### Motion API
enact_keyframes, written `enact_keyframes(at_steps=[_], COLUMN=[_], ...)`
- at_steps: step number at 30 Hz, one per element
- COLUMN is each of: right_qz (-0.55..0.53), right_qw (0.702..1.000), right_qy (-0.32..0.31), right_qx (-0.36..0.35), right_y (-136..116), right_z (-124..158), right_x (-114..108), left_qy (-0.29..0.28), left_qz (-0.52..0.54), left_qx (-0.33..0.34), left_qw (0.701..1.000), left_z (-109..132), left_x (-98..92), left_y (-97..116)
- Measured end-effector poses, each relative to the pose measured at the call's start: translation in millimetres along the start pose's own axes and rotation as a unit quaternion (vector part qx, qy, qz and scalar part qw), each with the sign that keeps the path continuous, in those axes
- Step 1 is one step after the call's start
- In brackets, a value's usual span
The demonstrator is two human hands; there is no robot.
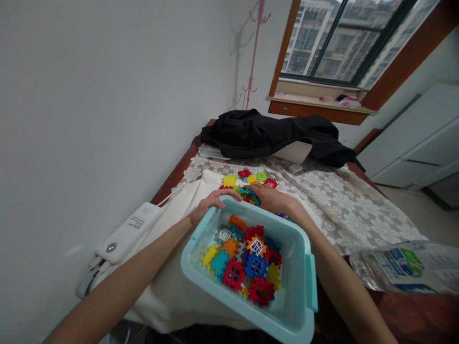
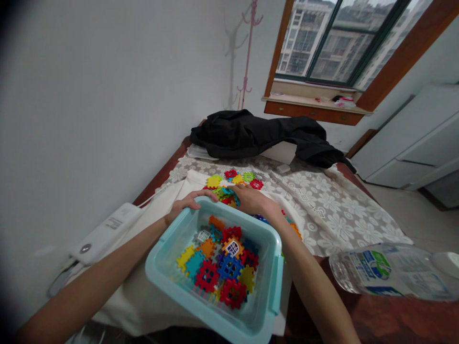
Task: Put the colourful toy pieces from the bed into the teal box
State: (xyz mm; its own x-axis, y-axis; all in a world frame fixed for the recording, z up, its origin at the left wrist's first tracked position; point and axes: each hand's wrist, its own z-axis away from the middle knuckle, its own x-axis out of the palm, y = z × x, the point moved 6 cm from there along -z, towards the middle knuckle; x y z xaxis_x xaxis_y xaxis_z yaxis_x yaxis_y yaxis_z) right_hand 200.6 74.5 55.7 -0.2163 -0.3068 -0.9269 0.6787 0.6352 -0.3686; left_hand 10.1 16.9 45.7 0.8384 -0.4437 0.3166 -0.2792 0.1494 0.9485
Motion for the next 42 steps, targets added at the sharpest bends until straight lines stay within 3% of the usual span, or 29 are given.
enact_keyframes(at_steps=[9,17,27,42], right_qz=[-0.04,-0.043,-0.072,-0.09], right_qw=[0.999,0.999,0.994,0.993], right_qy=[-0.001,-0.011,-0.018,-0.028], right_qx=[0.003,-0.022,-0.081,-0.065], right_y=[-5,-2,-13,-19], right_z=[5,4,1,4], right_x=[-21,2,-15,-19], left_qy=[-0.009,-0.006,-0.019,-0.006], left_qz=[0.008,-0.003,-0.012,-0.014], left_qx=[0.007,0.014,0.019,0.006], left_qw=[1.0,1.0,1.0,1.0], left_z=[1,1,-1,1], left_x=[3.4,4.7,3.6,0.2], left_y=[3,5,4,1])
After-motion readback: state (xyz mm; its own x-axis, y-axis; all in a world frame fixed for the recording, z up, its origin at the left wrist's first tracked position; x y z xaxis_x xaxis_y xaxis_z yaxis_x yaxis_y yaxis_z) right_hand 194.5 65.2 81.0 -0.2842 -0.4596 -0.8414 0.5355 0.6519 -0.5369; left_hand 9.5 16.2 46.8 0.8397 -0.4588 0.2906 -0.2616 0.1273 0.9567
